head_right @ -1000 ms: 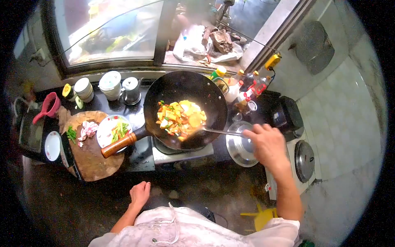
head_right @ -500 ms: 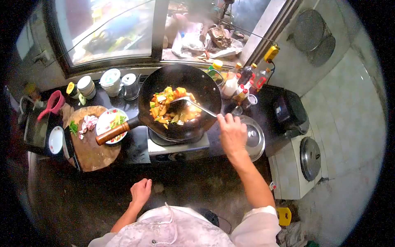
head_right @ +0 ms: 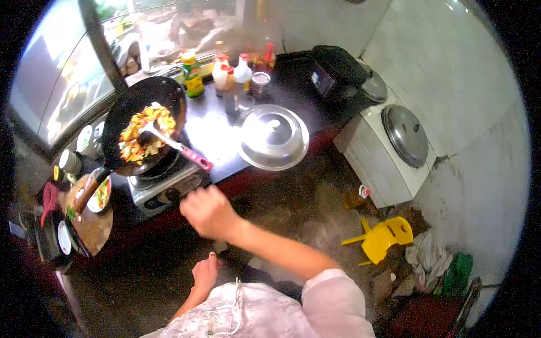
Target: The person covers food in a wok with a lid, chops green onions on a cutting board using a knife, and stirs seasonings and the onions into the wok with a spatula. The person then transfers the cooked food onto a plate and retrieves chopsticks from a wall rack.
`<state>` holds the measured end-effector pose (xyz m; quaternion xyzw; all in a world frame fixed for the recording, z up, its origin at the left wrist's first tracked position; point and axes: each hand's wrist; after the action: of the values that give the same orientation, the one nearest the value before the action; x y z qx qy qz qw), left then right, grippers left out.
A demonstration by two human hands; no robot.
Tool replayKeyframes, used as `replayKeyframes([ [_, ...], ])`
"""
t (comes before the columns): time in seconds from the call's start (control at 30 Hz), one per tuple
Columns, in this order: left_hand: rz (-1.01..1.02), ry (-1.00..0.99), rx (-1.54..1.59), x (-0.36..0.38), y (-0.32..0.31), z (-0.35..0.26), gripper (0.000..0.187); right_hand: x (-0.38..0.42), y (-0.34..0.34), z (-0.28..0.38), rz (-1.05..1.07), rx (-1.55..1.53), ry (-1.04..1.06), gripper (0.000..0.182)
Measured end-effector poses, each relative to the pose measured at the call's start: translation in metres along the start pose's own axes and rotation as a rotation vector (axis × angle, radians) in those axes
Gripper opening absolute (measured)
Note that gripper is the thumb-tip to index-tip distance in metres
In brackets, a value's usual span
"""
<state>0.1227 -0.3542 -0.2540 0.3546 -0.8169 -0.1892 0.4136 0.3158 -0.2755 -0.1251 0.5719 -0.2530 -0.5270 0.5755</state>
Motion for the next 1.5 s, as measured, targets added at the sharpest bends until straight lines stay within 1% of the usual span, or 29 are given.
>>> replayKeyframes([
  [0.07,0.068,0.061,-0.021,0.002,-0.002,-0.013,0.064,0.054,-0.039,-0.005,0.127,-0.177,-0.053,0.01],
  [0.13,0.029,0.075,-0.055,-0.007,-0.006,-0.022,0.056,0.111,-0.114,-0.053,0.176,-0.247,-0.168,0.011],
  [0.2,-0.023,0.063,-0.096,-0.023,-0.014,-0.022,0.052,0.144,-0.148,-0.113,0.109,-0.872,-0.805,0.018],
  [0.23,-0.011,0.066,-0.101,-0.033,-0.019,-0.022,0.046,0.155,-0.15,-0.146,0.05,-1.068,-0.994,0.022],
  [0.27,-0.001,0.071,-0.122,-0.045,-0.025,-0.017,0.045,0.161,-0.147,-0.176,-0.015,-1.262,-1.181,0.025],
  [0.33,0.006,0.077,-0.148,-0.075,-0.037,-0.02,0.044,0.169,-0.131,-0.216,-0.143,-1.292,-1.297,0.027],
  [0.37,0.04,0.065,-0.143,-0.09,-0.042,-0.023,0.044,0.173,-0.135,-0.236,-0.152,-1.387,-1.3,0.03],
  [0.47,0.111,0.028,-0.111,-0.125,-0.042,-0.061,0.043,0.179,-0.162,-0.276,-0.316,-1.771,-1.407,0.034],
  [0.5,0.115,0.011,-0.092,-0.135,-0.044,-0.069,0.043,0.182,-0.189,-0.291,-0.391,-1.852,-1.444,0.038],
  [0.53,0.118,-0.008,-0.074,-0.145,-0.046,-0.075,0.044,0.177,-0.2,-0.3,-0.389,-1.922,-1.483,0.042],
  [0.6,0.07,-0.144,-0.004,-0.158,-0.058,-0.07,0.041,0.163,-0.231,-0.308,-0.656,-2.077,-1.394,0.054],
  [0.63,0.065,-0.138,0.004,-0.162,-0.065,-0.066,0.04,0.158,-0.242,-0.313,-0.732,-2.179,-1.091,0.07],
  [0.67,0.064,-0.128,0.009,-0.163,-0.068,-0.066,0.039,0.157,-0.275,-0.323,-0.813,-2.15,-0.913,0.072],
  [0.73,0.163,0.004,-0.005,-0.16,-0.068,-0.075,0.04,0.145,-0.306,-0.343,-0.909,-2.031,-0.886,0.067],
  [0.77,0.2,0.066,-0.049,-0.161,-0.072,-0.074,0.041,0.145,-0.32,-0.349,-0.921,-2.029,-0.9,0.063],
  [0.8,0.207,0.088,-0.052,-0.162,-0.079,-0.067,0.042,0.142,-0.32,-0.351,-0.937,-2.139,-0.833,0.063],
  [0.87,0.226,0.129,-0.058,-0.164,-0.093,-0.056,0.043,0.141,-0.324,-0.357,-1.001,-2.077,-0.896,0.062],
  [0.9,0.236,0.156,-0.053,-0.163,-0.096,-0.062,0.043,0.139,-0.325,-0.357,-1.023,-2.075,-0.891,0.062],
  [1.0,0.248,0.127,-0.019,-0.16,-0.116,-0.065,0.044,0.131,-0.319,-0.352,-1.053,-2.101,-0.83,0.062],
  [1.1,0.221,0.176,-0.03,-0.156,-0.135,-0.085,0.045,0.123,-0.306,-0.343,-1.068,-2.163,-0.721,0.061],
  [1.2,0.22,0.176,-0.024,-0.155,-0.151,-0.098,0.04,0.124,-0.288,-0.331,-1.065,-2.204,-0.626,0.061],
  [1.27,0.135,0.095,0.041,-0.168,-0.16,-0.104,0.036,0.128,-0.269,-0.326,-1.082,-2.215,-0.651,0.061],
  [1.3,0.093,0.054,0.076,-0.179,-0.166,-0.108,0.034,0.132,-0.26,-0.325,-1.105,-2.197,-0.768,0.061],
  [1.33,0.047,0.038,0.119,-0.193,-0.17,-0.114,0.029,0.139,-0.243,-0.324,-1.104,-2.243,-0.838,0.081],
  [1.37,-0.026,-0.027,0.125,-0.21,-0.181,-0.109,0.028,0.15,-0.245,-0.326,-1.1,-2.273,-0.863,0.069],
  [1.4,-0.182,-0.145,0.093,-0.226,-0.189,-0.118,0.03,0.166,-0.25,-0.326,-1.09,-2.303,-0.893,0.058],
  [1.43,-0.26,-0.186,0.103,-0.236,-0.193,-0.143,0.036,0.193,-0.255,-0.324,-1.006,-2.374,-0.806,0.041],
  [1.47,-0.276,-0.204,0.055,-0.246,-0.198,-0.163,0.041,0.205,-0.222,-0.321,-1.004,-2.319,-1.052,0.037],
  [1.5,-0.274,-0.246,0.06,-0.259,-0.209,-0.169,0.046,0.227,-0.212,-0.323,-0.946,-2.311,-1.002,0.034],
])
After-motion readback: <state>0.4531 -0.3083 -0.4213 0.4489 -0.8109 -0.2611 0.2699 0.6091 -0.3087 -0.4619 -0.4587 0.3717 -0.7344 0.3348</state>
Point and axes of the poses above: each hand's wrist, its own x-axis away from the middle knuckle, its own y-axis out of the back of the hand, z = x × y, and after that the axes turned 8 degrees about z, right-handed
